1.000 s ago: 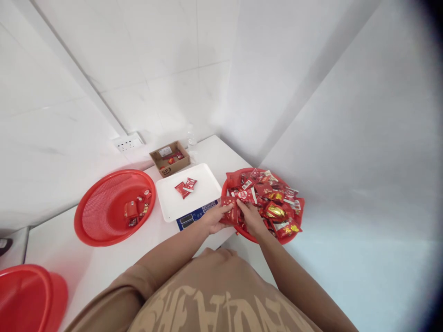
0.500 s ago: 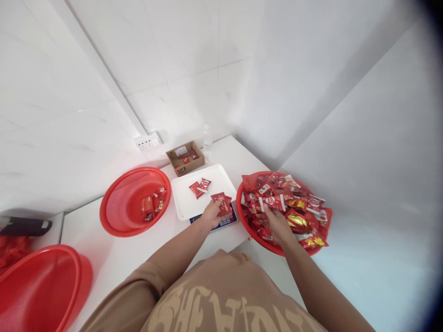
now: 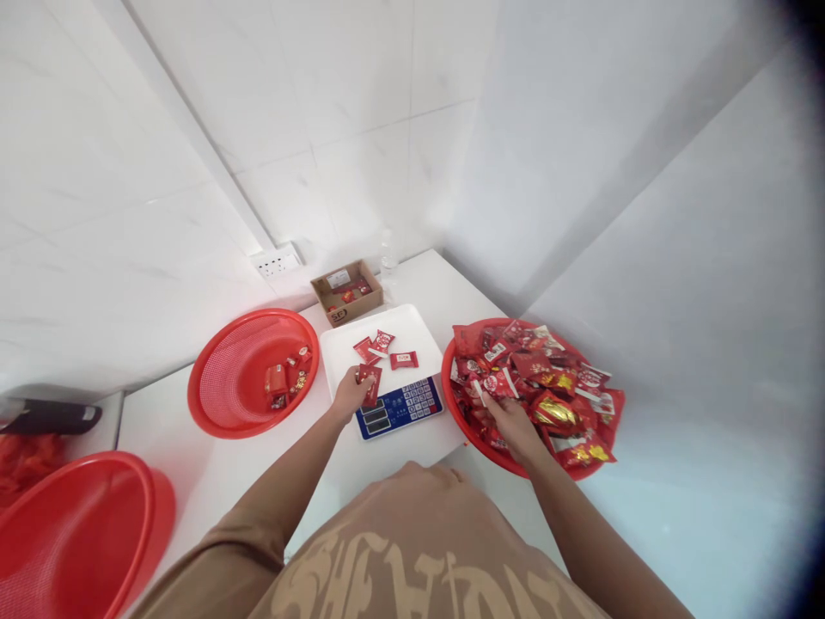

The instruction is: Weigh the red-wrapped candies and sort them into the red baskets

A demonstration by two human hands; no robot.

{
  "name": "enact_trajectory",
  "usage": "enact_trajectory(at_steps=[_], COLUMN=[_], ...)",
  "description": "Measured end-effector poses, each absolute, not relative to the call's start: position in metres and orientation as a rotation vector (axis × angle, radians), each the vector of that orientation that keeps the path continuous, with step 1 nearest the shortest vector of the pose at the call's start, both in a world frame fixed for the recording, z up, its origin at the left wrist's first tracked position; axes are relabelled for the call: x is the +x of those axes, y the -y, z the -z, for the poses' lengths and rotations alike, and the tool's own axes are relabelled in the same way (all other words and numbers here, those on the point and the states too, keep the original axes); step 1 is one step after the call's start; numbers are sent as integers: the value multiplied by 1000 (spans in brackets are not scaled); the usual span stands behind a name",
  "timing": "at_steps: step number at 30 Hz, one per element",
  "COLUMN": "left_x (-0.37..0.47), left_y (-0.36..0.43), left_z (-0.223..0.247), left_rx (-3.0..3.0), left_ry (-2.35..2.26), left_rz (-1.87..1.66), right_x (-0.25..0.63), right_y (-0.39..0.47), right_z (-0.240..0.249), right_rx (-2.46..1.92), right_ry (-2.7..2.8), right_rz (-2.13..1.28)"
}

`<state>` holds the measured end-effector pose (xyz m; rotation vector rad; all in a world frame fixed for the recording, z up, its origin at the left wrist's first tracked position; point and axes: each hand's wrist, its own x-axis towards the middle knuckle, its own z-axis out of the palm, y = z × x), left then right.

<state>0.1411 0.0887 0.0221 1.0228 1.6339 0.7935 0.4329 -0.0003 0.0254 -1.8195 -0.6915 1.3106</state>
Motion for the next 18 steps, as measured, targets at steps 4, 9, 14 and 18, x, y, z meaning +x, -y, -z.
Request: enact_trajectory(at_steps=[4, 9, 14, 18], left_x=[139, 152, 146, 135], left_y=[-92, -109, -121, -120], left_z=[-15, -1, 3, 3], left_rx=[1503, 2225, 2211, 2106], left_ry=[-1779, -1790, -1886, -2002], left_rz=[-713, -213, -114, -210], right_x=[427, 418, 419, 424], right_y=[4, 3, 7, 15], right_z=[-24, -30, -33, -29], right_rx=[-1929, -1941, -2007, -1997], right_ry=[725, 807, 846, 839], right_rz=[-1335, -1317, -1331, -1307])
